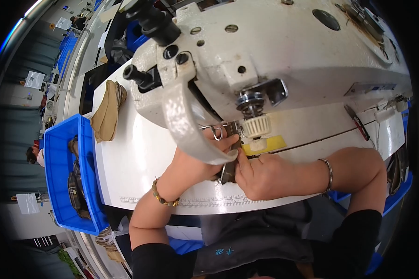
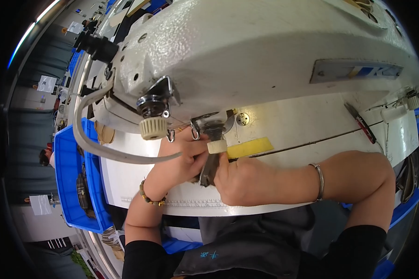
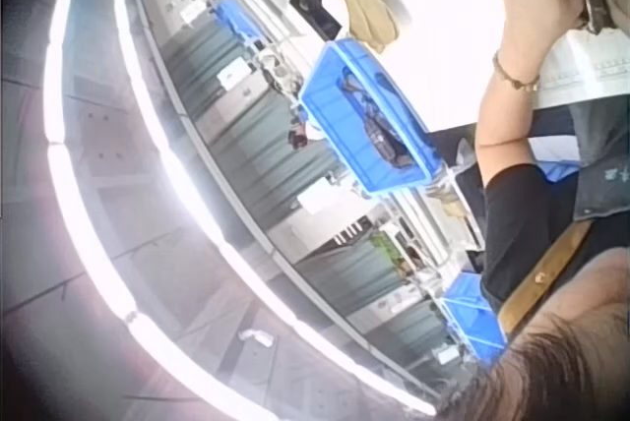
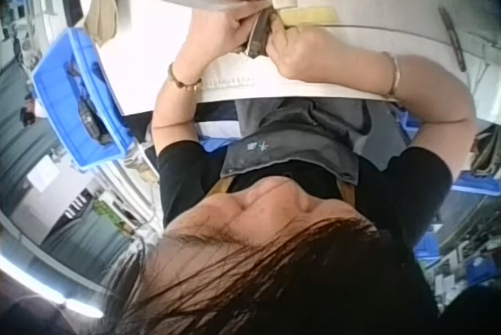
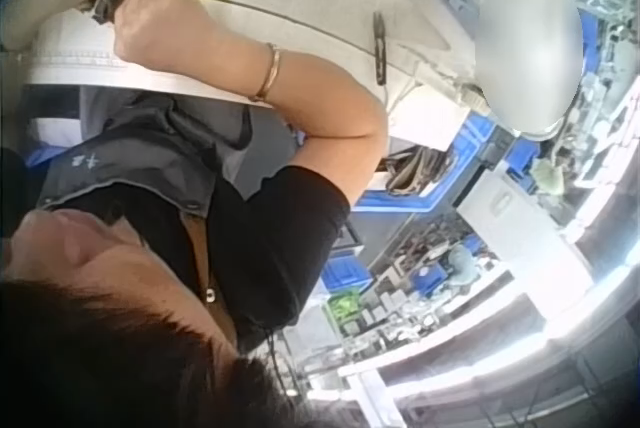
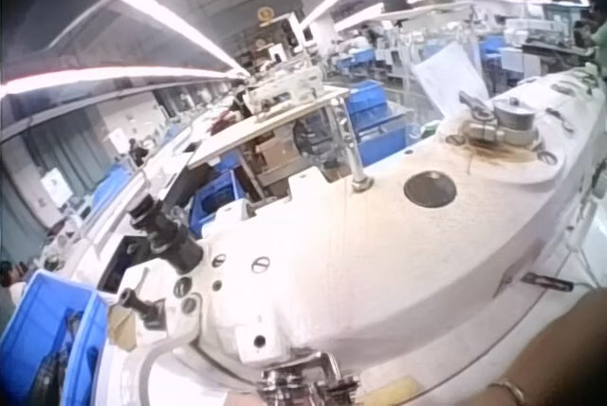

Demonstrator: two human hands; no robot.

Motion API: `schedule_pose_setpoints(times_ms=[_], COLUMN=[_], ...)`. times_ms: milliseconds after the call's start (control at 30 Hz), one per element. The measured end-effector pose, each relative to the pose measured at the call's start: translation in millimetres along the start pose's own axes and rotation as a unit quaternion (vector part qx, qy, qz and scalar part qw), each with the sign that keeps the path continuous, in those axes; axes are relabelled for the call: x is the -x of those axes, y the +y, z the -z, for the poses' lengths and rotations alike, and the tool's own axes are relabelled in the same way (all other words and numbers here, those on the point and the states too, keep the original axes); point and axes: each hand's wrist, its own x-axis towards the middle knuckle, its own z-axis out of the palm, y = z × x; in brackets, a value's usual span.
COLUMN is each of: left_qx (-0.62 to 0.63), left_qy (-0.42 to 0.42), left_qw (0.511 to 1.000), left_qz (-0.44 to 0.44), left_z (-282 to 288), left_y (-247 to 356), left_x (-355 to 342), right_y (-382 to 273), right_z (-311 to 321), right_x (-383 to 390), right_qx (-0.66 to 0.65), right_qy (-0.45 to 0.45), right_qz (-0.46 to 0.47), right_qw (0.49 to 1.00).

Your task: Using an industrial sewing machine to sew the fabric upper pieces of slippers.

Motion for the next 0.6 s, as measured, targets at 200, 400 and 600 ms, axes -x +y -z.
schedule_pose_setpoints(times_ms=[200, 400, 600], left_qx=[-0.032, -0.131, -0.206], left_qy=[-0.017, -0.008, 0.004], left_qw=[0.997, 0.991, 0.978], left_qz=[0.064, 0.033, 0.008], left_z=[10, 30, 7], left_y=[-3, 47, 55], left_x=[-1, 18, 33], right_y=[5, 8, 5], right_z=[-6, -6, -7], right_x=[0, 0, -1], right_qx=[-0.036, -0.057, -0.056], right_qy=[-0.029, -0.034, -0.025], right_qz=[-0.034, -0.037, -0.046], right_qw=[0.998, 0.997, 0.997])
